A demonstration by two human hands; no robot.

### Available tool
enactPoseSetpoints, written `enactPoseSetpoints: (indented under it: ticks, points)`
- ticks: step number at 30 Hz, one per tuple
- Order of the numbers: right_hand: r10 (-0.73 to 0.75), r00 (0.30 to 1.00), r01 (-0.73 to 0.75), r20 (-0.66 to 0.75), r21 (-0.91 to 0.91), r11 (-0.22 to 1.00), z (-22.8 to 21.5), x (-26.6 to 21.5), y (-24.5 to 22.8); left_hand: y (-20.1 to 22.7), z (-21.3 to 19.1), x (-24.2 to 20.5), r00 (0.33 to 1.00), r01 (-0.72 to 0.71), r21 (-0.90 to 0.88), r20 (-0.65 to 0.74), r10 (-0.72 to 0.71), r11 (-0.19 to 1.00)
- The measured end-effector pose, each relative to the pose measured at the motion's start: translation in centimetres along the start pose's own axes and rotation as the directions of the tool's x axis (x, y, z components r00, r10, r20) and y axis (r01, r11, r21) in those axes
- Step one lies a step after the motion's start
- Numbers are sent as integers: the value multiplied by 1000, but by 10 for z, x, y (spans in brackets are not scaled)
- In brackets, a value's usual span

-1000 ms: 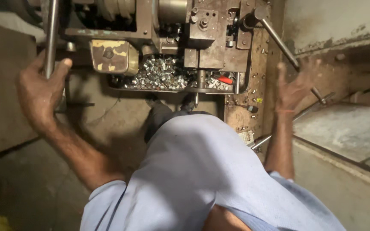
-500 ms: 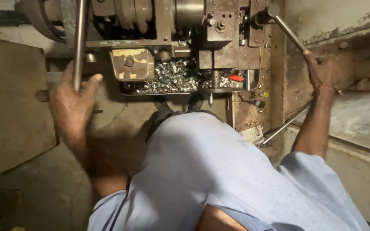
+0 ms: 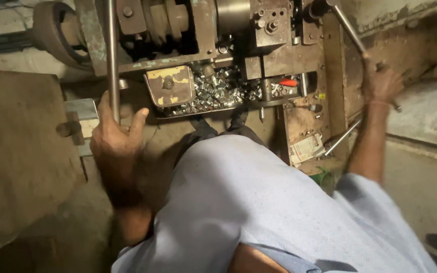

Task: The person operates a metalworking machine by turning a handwheel with the right hand and holding a long metal rod with the left hand. The person adjusts machine components and continues turning the wheel while metal shavings accumulate below.

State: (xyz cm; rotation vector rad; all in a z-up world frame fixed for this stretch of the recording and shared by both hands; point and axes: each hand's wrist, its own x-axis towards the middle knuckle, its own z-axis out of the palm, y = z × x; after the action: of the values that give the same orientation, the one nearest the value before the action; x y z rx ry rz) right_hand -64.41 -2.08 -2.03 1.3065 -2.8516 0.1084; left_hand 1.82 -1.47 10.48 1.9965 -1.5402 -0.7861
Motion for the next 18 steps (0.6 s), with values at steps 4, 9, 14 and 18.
enactPoseSetpoints:
  ticks: [4, 9, 14, 18]
  points:
    - [-30, 976, 44, -215, 61, 997, 11, -42, -25, 21, -8, 4, 992, 114, -24, 49, -113, 993]
    - [31, 988, -28, -150, 22, 999, 8, -48, -31, 33, -13, 4, 985, 151, 66, 76, -155, 986]
    - [49, 968, -7, -245, 171, 985, 7, -63, -48, 12, -6, 9, 996, 58, 44, 72, -61, 997]
    - [117, 971, -112, -209, 38, 993, 13, -65, -49, -7, 2, 9, 994, 12, 86, 103, -21, 996]
